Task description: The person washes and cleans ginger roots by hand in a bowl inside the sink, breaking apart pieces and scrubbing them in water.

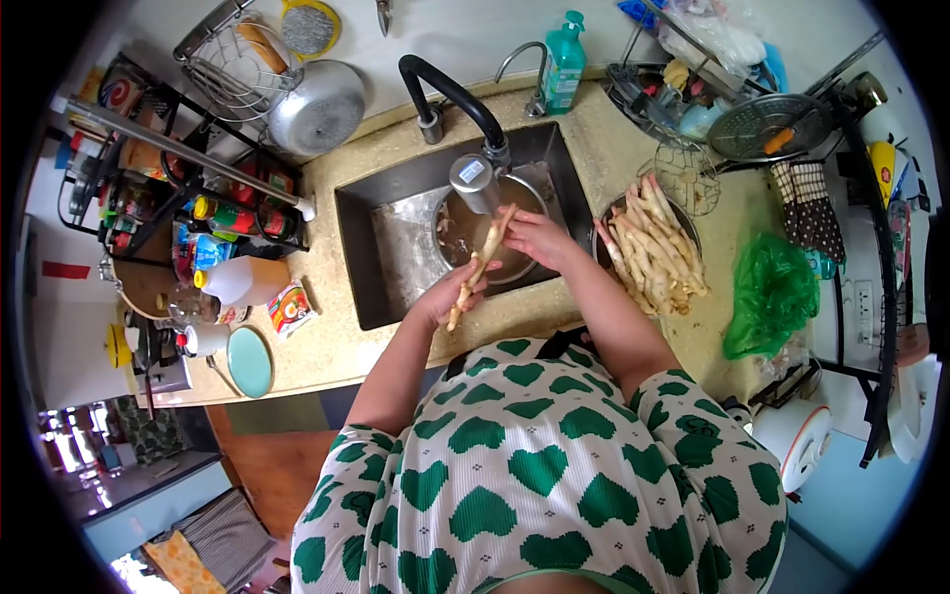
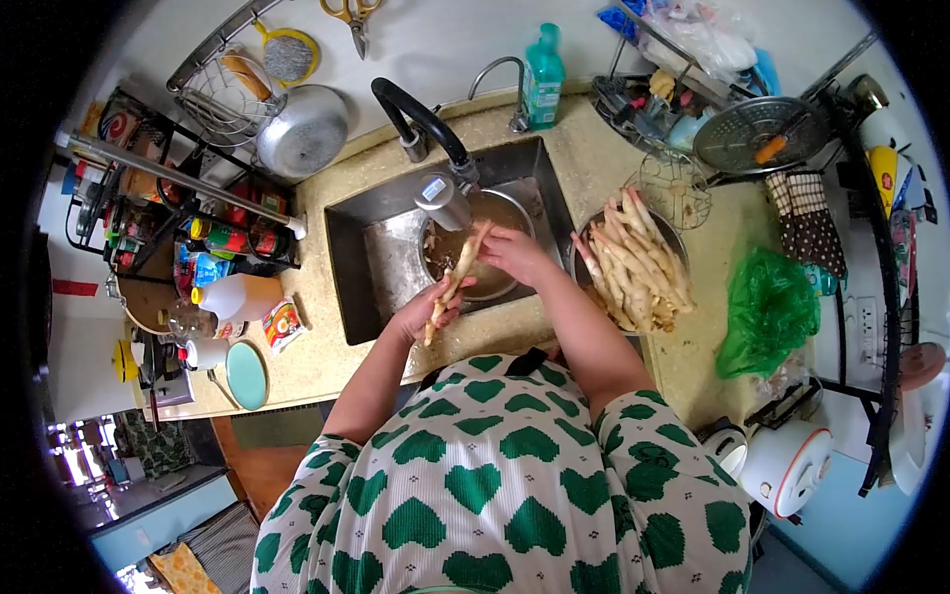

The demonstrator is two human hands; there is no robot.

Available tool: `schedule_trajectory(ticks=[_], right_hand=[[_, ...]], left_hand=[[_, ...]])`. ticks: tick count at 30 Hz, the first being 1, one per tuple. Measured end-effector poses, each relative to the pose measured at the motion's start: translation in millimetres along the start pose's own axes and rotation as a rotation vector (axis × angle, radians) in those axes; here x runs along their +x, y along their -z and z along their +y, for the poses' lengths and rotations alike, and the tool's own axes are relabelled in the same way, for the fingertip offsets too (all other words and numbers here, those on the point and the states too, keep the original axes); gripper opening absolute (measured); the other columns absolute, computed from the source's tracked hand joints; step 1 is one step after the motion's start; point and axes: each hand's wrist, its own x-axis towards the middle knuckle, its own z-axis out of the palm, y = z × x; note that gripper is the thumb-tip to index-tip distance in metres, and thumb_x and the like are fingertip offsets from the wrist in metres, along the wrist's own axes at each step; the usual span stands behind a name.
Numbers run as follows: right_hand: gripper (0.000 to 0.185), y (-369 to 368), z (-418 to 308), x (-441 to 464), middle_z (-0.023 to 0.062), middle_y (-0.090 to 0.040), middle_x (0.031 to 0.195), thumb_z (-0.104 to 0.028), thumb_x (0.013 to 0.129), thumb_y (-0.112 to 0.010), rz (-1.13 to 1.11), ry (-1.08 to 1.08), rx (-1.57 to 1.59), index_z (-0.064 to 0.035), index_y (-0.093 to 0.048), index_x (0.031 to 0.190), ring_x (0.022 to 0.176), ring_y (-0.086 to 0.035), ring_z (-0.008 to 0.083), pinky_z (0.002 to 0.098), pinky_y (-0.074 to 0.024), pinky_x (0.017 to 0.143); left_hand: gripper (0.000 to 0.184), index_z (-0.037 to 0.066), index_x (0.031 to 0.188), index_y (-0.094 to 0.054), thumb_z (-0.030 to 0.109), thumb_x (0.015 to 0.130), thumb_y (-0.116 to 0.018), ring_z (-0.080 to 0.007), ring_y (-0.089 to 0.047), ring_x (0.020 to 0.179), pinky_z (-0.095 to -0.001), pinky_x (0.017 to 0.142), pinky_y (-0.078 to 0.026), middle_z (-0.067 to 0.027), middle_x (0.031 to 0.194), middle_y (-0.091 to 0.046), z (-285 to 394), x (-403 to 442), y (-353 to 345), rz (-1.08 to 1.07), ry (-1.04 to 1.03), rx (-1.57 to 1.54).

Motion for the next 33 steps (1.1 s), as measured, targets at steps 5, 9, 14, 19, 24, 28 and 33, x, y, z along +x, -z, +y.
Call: schedule_trajectory(ticks=[5,9,14,19,24,28,33], right_hand=[[0.027,-13.3,10.3,10.0,0.0069,-0.062,0.12,-0.015,0.098,-0.054,0.031,0.046,0.099,-0.0047,-0.058,0.123,0.113,-0.057,0.0173,0.0329,-0.0447,0.101],[0.024,-14.8,13.7,15.3,0.0034,-0.065,0.112,-0.017,0.097,-0.058,0.059,0.014,0.199,-0.0059,-0.061,0.118,0.106,-0.059,0.0135,0.0304,-0.0459,0.098],[0.02,-12.5,30.2,22.8,0.0018,-0.067,0.104,-0.018,0.093,-0.064,0.275,0.071,0.101,-0.006,-0.066,0.109,0.095,-0.062,0.0119,0.0279,-0.0508,0.088],[0.016,-18.4,37.4,29.1,0.0029,-0.068,0.094,-0.018,0.092,-0.066,0.409,0.152,0.044,-0.0043,-0.068,0.1,0.087,-0.064,0.0133,0.0272,-0.0536,0.077],[0.014,-12.0,44.5,42.1,0.0045,-0.067,0.091,-0.016,0.094,-0.063,0.491,0.273,-0.27,-0.0034,-0.067,0.096,0.081,-0.065,0.0162,0.03,-0.0557,0.074],[0.015,-15.8,40.5,31.2,0.0012,-0.065,0.095,-0.021,0.096,-0.061,0.394,0.159,0.15,-0.008,-0.064,0.103,0.09,-0.063,0.0127,0.0262,-0.0515,0.079],[0.018,-14.7,39.5,27.4,-0.0009,-0.064,0.097,-0.025,0.098,-0.058,0.231,0.101,0.261,-0.0107,-0.063,0.107,0.094,-0.061,0.0101,0.0233,-0.0479,0.085]], left_hand=[[0.063,0.005,0.139,-0.043,0.054,0.099,-0.041,-0.0048,-0.036,0.052,-0.0188,0.047,-0.034,0.005,0.066,-0.037,-1.2,1.2,-2.4,0.075,0.004,-0.08],[0.062,0.005,0.139,-0.043,0.053,0.099,-0.04,-0.0047,-0.035,0.051,-0.019,0.047,-0.033,0.0057,0.064,-0.036,-2.1,-3.1,9.2,0.001,0.043,-0.138],[0.059,0.005,0.14,-0.042,0.05,0.101,-0.038,-0.005,-0.034,0.049,-0.0188,0.044,-0.03,0.0057,0.063,-0.035,-6.6,-7.7,9.1,-0.024,0.072,-0.206],[0.041,0.006,0.119,-0.056,0.042,0.1,-0.046,-0.0087,-0.042,0.049,-0.0237,0.045,-0.035,0.0025,0.062,-0.044,-13.0,-0.5,5.2,0.315,-0.014,0.352],[0.028,0.005,0.091,-0.055,0.033,0.096,-0.059,-0.0092,-0.044,0.046,-0.0272,0.044,-0.037,0.0005,0.057,-0.048,-33.4,19.5,0.5,0.659,-0.264,0.816],[0.029,0.006,0.093,-0.055,0.034,0.097,-0.057,-0.0089,-0.044,0.046,-0.0272,0.044,-0.038,0.0013,0.057,-0.048,-31.3,16.7,1.2,0.623,-0.309,0.789],[0.029,0.007,0.096,-0.056,0.037,0.098,-0.056,-0.0088,-0.043,0.045,-0.026,0.043,-0.036,0.0021,0.057,-0.046,-31.9,13.5,12.2,0.569,-0.246,0.762]])
